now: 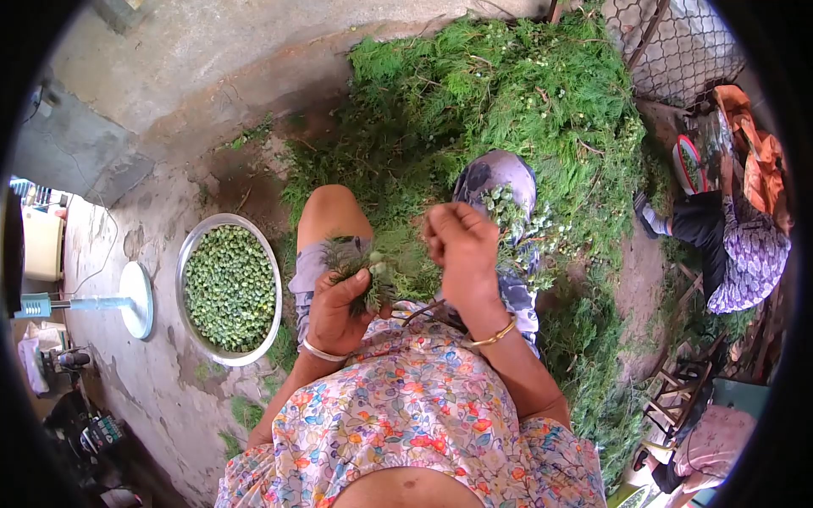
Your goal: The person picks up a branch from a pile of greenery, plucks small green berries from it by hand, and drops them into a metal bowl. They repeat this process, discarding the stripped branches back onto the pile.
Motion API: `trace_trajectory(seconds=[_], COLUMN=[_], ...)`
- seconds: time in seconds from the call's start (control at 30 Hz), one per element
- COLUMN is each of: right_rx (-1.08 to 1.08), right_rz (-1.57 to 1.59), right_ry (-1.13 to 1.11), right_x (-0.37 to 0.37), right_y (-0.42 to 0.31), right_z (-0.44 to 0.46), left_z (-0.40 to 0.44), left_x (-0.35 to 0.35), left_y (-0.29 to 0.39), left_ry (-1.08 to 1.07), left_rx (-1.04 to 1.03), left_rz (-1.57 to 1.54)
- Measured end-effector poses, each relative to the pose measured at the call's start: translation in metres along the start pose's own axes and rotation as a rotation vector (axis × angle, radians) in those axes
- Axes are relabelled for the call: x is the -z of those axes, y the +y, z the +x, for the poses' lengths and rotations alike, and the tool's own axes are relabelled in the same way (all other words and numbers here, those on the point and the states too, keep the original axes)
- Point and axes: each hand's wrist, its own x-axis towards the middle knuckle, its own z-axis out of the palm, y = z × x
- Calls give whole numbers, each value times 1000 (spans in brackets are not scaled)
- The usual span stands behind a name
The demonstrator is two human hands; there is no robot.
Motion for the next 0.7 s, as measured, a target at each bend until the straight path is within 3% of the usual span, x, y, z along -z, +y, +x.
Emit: trace_trajectory(seconds=[0.1,0.23,0.3,0.33,0.43,0.7], right_rx=[18,-67,173,172,380,387], right_rz=[278,295,-227,-228,-618,-582], right_ry=[-116,-273,-270,-267,-251,-224], right_x=[11,12,5,4,-3,-11], right_y=[-12,-22,-9,-2,9,12], right_z=[6,-9,-15,-14,-15,-18], left_z=[3,5,5,3,3,0], left_x=[9,3,1,-1,-4,-5], left_y=[-2,-1,-1,0,1,2], left_ry=[6,53,69,81,70,62], left_rx=[-11,-21,-18,-10,-7,-12], left_rz=[36,-33,-44,-42,-20,-3])
